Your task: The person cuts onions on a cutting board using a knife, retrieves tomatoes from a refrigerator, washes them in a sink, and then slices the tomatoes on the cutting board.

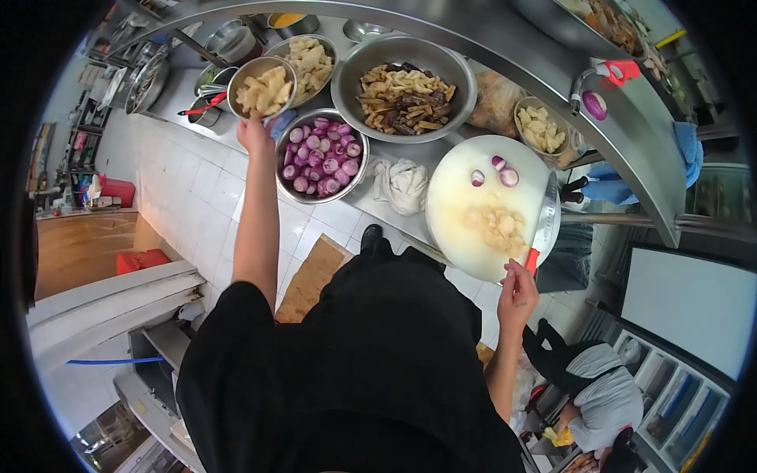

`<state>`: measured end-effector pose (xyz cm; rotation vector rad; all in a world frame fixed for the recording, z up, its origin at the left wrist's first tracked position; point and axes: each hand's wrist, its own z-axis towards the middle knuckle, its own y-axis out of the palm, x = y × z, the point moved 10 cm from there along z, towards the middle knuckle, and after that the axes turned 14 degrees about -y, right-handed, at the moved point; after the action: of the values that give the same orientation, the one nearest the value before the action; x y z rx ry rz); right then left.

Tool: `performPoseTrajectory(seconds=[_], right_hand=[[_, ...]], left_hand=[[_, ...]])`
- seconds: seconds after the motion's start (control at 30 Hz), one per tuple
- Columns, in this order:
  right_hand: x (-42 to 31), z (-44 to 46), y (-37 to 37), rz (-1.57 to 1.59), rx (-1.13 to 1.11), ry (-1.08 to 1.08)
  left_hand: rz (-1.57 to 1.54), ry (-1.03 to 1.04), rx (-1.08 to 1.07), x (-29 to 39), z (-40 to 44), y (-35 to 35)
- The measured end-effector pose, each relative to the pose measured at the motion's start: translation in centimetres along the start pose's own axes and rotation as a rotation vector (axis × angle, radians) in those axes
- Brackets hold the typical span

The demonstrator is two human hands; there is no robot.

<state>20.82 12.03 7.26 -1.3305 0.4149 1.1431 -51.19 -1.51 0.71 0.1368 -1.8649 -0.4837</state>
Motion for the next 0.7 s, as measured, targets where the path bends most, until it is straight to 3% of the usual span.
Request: performPoseTrajectory(seconds=[0.13,0.2,0.27,0.3,0.37,0.4,0.43,0.47,0.5,0.53,0.57,0.6,0.63,0.67,0.7], right_hand=[[-0.6,-0.5,0.5,-0.041,-0.060,0.004],[-0.1,-1.2,0.5,-0.041,-0.049,0.030],[0.3,-1.9,0.1,-0.044,-0.024,0.065],[0.3,-2.3,-0.1,-0.052,-0.007,0.087],[-0.4,-2.6,-0.6,-0.075,0.058,0.025],[-0.6,-2.7,-0.9,-0.125,0.057,0.030],[-1.1,-2.3,-1.3,-0.166,0.078,-0.012],[-2.1,-1.5,-1.7,-0.213,0.092,0.017],[-2.3,-1.0,-2.0,-0.240,0.136,-0.019],[-0.7,-0.8,-1.8,-0.240,0.103,-0.014],[-0.5,-0.2,-2.1,-0.246,0.118,-0.004],[-0.2,0.6,-1.2,-0.287,0.008,0.068],[0.4,1.2,-0.1,-0.326,-0.106,0.136],[0.7,2.0,0.2,-0.329,-0.101,0.140],[1.4,2.7,1.4,-0.454,-0.206,0.147]], left_hand=[[0.064,-0.042,0.126,-0.5,12.0,-3.1],[0.373,-0.242,0.133,-2.8,15.4,-4.5],[0.700,-0.375,0.060,-3.5,15.9,-4.9],[0.677,-0.315,0.004,-3.9,15.5,-4.9],[0.588,-0.418,-0.153,-6.7,16.4,-6.2],[0.643,-0.303,-0.152,-6.4,14.8,-5.8],[0.774,-0.195,-0.005,-3.8,8.5,-2.8],[0.679,0.073,-0.126,-3.8,4.9,0.2],[0.678,0.215,-0.254,-4.9,-0.9,3.7],[0.844,0.156,-0.364,-4.1,-12.5,9.4],[0.921,0.402,-0.696,-9.5,-15.8,11.9],[0.804,0.091,-0.989,-12.7,-24.3,15.6],[1.057,0.258,-1.191,-12.3,-32.8,19.2],[1.122,0.432,-1.397,-12.7,-39.2,21.6],[1.266,0.499,-1.446,-14.5,-42.2,22.6]])
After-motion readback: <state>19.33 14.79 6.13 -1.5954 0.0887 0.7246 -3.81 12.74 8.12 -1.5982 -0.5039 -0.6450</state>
